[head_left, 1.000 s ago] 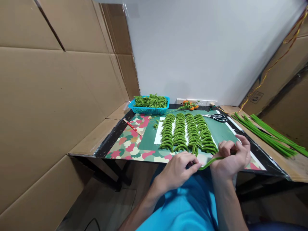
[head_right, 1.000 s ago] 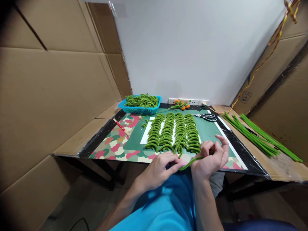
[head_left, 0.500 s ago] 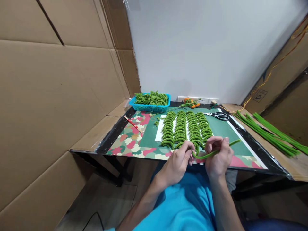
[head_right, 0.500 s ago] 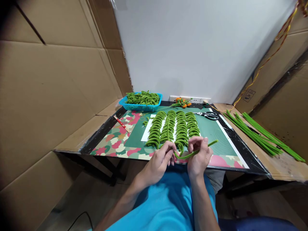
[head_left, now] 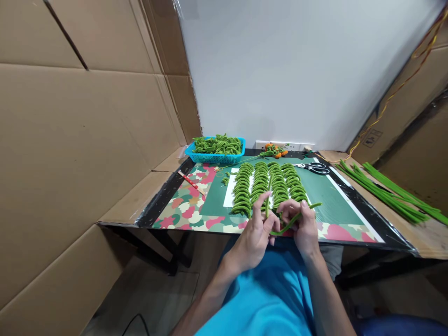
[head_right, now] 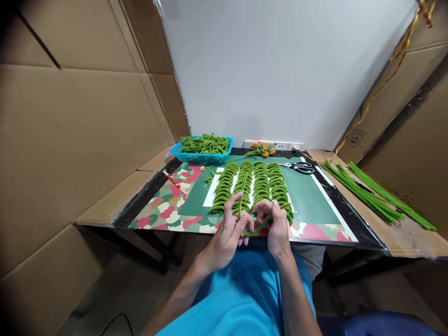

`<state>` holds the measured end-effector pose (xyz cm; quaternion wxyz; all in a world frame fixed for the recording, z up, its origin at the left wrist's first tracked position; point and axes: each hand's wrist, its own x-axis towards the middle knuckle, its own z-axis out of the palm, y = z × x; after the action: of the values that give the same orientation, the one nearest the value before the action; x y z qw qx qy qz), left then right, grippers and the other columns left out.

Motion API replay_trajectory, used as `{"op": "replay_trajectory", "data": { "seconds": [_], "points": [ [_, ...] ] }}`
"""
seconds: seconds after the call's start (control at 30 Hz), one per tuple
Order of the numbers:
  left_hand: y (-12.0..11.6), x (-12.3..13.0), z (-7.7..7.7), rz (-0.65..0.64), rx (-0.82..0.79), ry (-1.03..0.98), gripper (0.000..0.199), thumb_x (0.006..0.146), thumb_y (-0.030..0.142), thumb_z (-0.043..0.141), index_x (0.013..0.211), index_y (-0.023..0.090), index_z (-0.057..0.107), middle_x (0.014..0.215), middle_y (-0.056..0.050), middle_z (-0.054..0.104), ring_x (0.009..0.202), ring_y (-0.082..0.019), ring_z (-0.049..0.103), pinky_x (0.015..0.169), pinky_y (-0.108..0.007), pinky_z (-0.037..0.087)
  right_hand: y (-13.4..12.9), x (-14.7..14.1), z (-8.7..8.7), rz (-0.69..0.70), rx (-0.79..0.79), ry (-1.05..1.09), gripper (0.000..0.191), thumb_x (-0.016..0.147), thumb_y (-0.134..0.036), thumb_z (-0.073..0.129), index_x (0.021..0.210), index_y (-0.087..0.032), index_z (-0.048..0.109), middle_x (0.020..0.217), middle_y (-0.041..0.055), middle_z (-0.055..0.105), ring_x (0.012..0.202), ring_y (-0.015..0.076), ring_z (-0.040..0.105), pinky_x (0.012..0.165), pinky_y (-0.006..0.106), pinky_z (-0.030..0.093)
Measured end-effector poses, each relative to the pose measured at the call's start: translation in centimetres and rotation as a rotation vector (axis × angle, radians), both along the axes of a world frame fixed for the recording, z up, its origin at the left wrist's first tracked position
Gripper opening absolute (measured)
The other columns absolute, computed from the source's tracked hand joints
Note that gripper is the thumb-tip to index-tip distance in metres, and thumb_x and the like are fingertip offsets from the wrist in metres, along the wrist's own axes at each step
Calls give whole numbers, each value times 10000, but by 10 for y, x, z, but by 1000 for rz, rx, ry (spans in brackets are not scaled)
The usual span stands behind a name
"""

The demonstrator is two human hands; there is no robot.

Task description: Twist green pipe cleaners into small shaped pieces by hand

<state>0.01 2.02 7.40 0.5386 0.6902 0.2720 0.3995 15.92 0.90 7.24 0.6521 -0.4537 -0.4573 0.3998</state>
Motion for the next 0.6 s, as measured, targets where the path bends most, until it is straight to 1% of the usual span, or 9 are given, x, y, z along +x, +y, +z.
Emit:
{"op": "replay_trajectory", "data": {
  "seconds": [0.07,0.13,0.17,0.23,0.3,0.37,0.43,0.5,0.6],
  "points": [
    [-1,-1,3,-6,-34,18,568,1135,567,413,1615,280,315,908,30,625,602,-75,566,574,-197,492,-1,0,-1,31,-8,3,727,983,-807,361,805,-195,710,505,-42,398,453,112,349,453,274,244],
    [-1,-2,6,-18,-50,46,567,1127,601,403,1567,244,430,933,5,665,606,-81,589,563,-202,489,-1,-1,-5,44,-23,8,729,969,-827,375,804,-196,702,510,-45,397,454,113,346,449,275,253],
    [-2,-2,8,-28,-53,55,561,1124,616,394,1501,217,512,937,-8,676,618,-88,605,561,-205,486,-1,-1,-7,48,-29,11,726,967,-831,382,822,-197,704,524,-42,420,462,116,359,450,275,264],
    [-1,-3,10,-39,-66,69,579,1114,649,382,1289,165,647,889,-24,670,649,-110,638,549,-208,478,-1,-3,-12,41,-33,16,711,980,-820,383,895,-199,718,560,-32,478,485,126,399,457,277,296],
    [2,-3,13,-51,-95,87,609,1095,682,400,1065,143,680,799,-23,641,650,-133,660,521,-213,470,-1,-4,-16,21,-24,9,691,1003,-793,372,998,-202,731,579,-30,506,508,137,434,470,277,329],
    [9,-2,17,-107,-156,89,617,1073,711,429,972,148,657,746,-17,632,614,-150,679,488,-224,476,-1,-5,-17,-2,-5,-8,676,1022,-769,361,1081,-207,733,573,-33,504,527,147,469,490,275,368],
    [17,0,24,-215,-231,62,614,1051,733,465,1018,150,658,760,-20,658,575,-164,698,460,-237,495,-1,-5,-16,-15,19,-6,668,1026,-762,363,1148,-214,726,594,-30,522,541,153,496,501,275,402],
    [25,2,30,-307,-275,46,612,1025,739,526,1114,152,674,791,-19,681,555,-167,710,442,-238,506,-1,-5,-13,-16,44,9,668,1022,-768,377,1208,-220,711,629,-29,535,530,148,486,485,275,412],
    [32,4,33,-338,-287,48,607,1008,724,583,1153,146,699,777,-6,679,495,-134,674,407,-211,466,-3,-5,-9,-35,91,-3,654,1028,-758,396,1257,-222,692,634,-39,511,511,140,470,471,270,409]
  ]
}}
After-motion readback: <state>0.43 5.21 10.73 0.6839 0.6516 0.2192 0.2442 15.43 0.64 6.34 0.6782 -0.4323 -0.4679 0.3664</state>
